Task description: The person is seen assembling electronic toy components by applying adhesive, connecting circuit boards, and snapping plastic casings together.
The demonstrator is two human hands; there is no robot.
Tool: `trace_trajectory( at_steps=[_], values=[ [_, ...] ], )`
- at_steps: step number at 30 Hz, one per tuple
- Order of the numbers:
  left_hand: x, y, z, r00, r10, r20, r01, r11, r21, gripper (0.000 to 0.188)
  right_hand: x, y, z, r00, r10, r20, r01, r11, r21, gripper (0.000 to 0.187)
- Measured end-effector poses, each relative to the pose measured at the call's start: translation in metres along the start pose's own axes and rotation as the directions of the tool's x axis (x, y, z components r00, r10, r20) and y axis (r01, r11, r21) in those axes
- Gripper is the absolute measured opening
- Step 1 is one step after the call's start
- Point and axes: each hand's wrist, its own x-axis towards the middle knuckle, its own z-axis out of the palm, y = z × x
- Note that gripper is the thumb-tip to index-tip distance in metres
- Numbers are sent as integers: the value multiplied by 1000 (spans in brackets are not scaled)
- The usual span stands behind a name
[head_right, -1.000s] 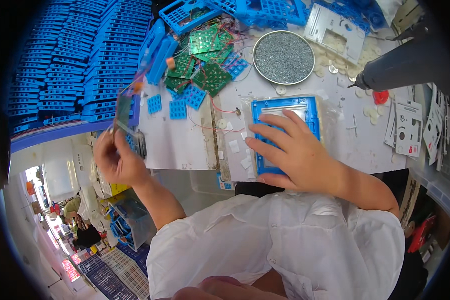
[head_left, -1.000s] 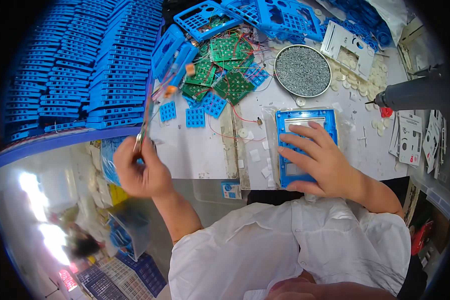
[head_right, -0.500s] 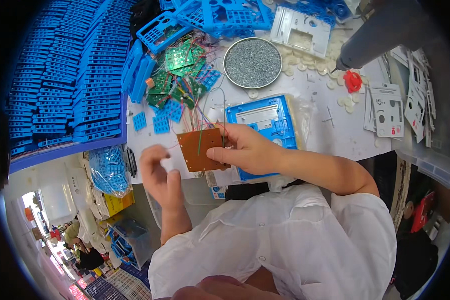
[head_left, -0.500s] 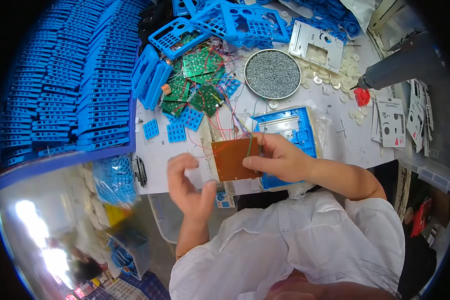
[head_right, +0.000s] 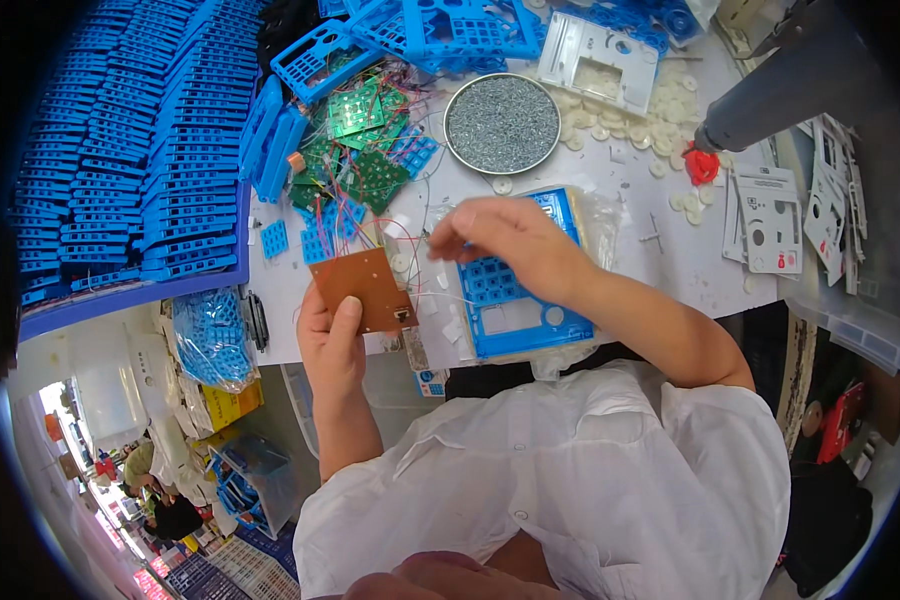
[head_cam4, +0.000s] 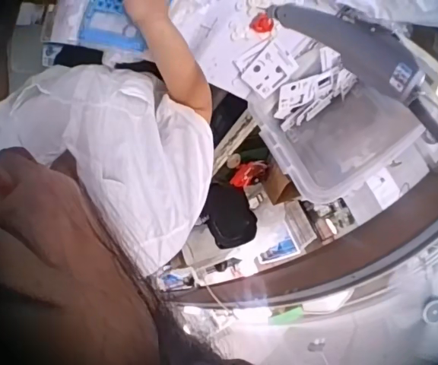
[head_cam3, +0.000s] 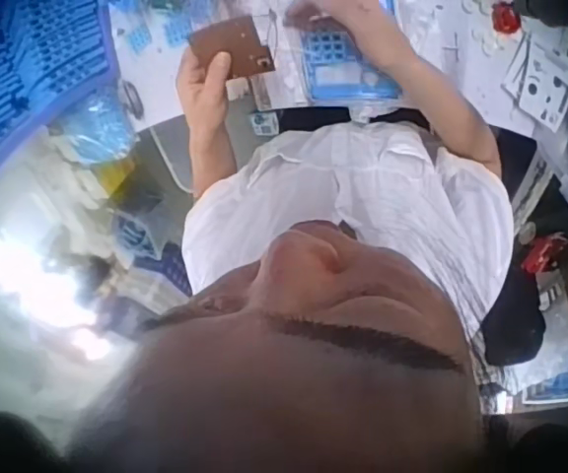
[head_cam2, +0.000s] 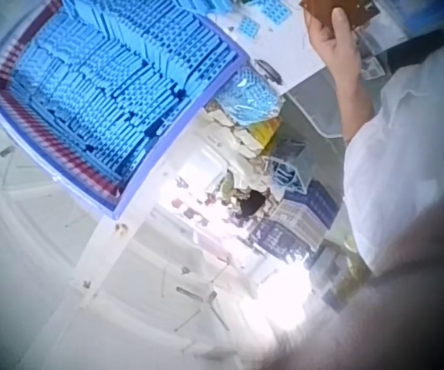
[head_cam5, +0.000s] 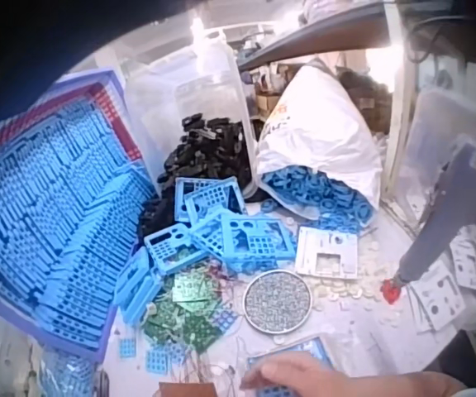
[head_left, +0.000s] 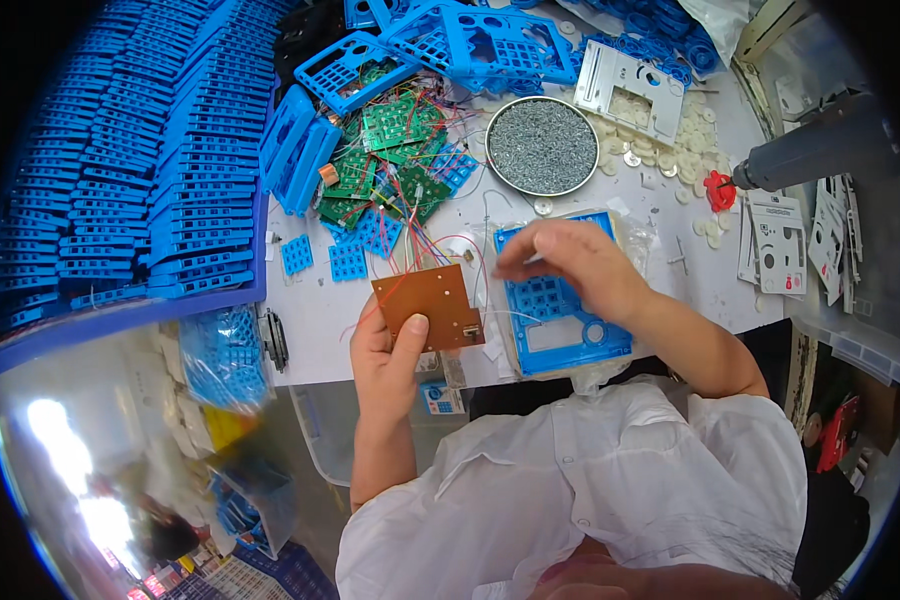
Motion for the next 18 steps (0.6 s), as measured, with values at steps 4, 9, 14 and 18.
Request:
trace_trajectory(
  at_steps=[4, 9, 14, 18],
  values=[
    [3, 0, -6, 995, -63, 81, 70, 993, -92, 34, 8, -9, 2, 993, -100, -57, 84, 968, -237, 21],
    [0, -1, -7, 989, -149, -6, 143, 957, -252, 35, 9, -4, 7, 923, -383, 11, 293, 687, -665, 21],
    [0, -12, -3, 991, -133, -17, 116, 914, -389, 38, 12, -4, 19, 737, -658, 157, 533, 422, -733, 20],
    [5, -23, -10, 990, -33, 134, 97, 853, -512, 39, 23, 2, 25, 754, -588, 294, 554, 327, -766, 19]
  ],
)
